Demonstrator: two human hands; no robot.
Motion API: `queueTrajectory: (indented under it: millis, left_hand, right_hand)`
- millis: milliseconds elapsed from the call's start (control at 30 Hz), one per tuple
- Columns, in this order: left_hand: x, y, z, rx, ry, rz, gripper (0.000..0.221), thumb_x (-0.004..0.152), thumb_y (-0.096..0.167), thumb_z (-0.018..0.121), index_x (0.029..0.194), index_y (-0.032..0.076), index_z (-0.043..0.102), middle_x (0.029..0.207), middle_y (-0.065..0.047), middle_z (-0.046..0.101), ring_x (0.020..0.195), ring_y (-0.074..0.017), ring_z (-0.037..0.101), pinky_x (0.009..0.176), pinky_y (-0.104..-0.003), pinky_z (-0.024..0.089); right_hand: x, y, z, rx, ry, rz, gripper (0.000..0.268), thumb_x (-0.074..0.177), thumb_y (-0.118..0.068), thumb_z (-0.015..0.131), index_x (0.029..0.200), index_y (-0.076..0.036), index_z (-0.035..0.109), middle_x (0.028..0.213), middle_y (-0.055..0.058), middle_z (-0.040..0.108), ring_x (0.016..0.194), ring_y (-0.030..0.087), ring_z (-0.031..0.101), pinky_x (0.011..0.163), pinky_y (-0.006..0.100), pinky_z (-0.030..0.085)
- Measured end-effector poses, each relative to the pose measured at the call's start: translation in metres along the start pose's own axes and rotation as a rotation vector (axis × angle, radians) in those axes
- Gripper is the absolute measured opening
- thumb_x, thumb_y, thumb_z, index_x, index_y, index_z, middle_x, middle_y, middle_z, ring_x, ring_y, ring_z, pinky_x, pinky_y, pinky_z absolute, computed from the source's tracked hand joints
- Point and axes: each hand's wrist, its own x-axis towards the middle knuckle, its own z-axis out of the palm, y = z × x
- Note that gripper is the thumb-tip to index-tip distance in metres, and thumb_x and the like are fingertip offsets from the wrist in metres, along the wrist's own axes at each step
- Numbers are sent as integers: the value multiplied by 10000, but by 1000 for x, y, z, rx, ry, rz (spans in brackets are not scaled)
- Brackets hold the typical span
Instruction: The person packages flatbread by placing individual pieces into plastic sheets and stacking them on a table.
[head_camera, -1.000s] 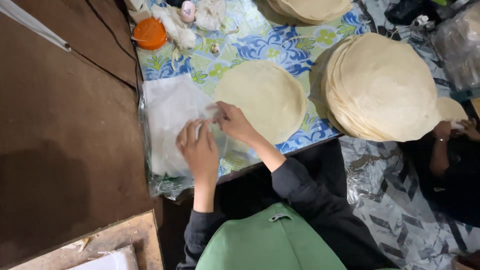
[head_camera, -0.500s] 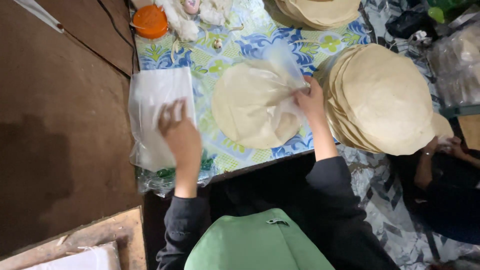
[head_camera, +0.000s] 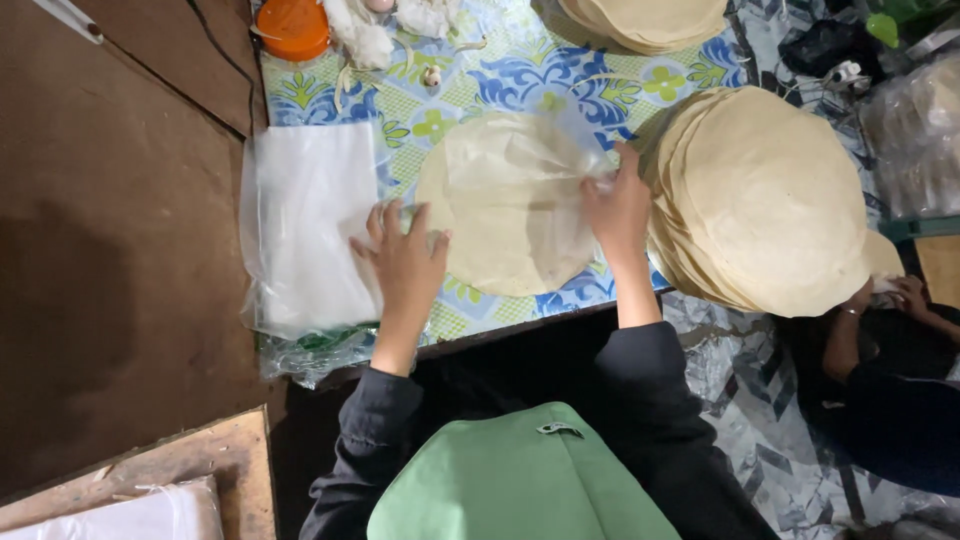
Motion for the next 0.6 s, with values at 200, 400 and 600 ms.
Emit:
queueTrajectory:
  millis: [200, 400, 600]
  left_hand:
    - [5, 18, 6, -38, -24, 43, 376, 892, 415, 731, 1124, 120, 726, 1362, -95, 558, 1374, -369, 405, 1096, -725, 262]
    - [18, 10, 35, -560, 63, 24, 585, 1048, 384, 670, 1463, 19, 479, 1361, -171, 553, 1305, -325, 503, 1128, -468, 409]
    - [29, 1, 48, -1429, -303, -350, 838, 901, 293, 752, 1569, 103, 285, 1188, -86, 685, 969, -174, 662, 821, -319, 562]
  right_hand:
    - [-2, -24, 11, -42, -169, 190, 326, 969, -124, 557, 1254, -73, 707, 808, 203, 723, 711, 232, 698, 681, 356, 518]
    - [-1, -63, -3, 1015, -520, 200, 349, 1032, -127, 469, 1273, 39, 658, 941, 102, 703, 855, 190, 671, 830, 309, 535]
    - [14, -36, -25, 1322, -543, 289, 435, 1084, -245, 500, 1336, 85, 629, 944, 162, 686, 874, 253, 668, 880, 390, 509]
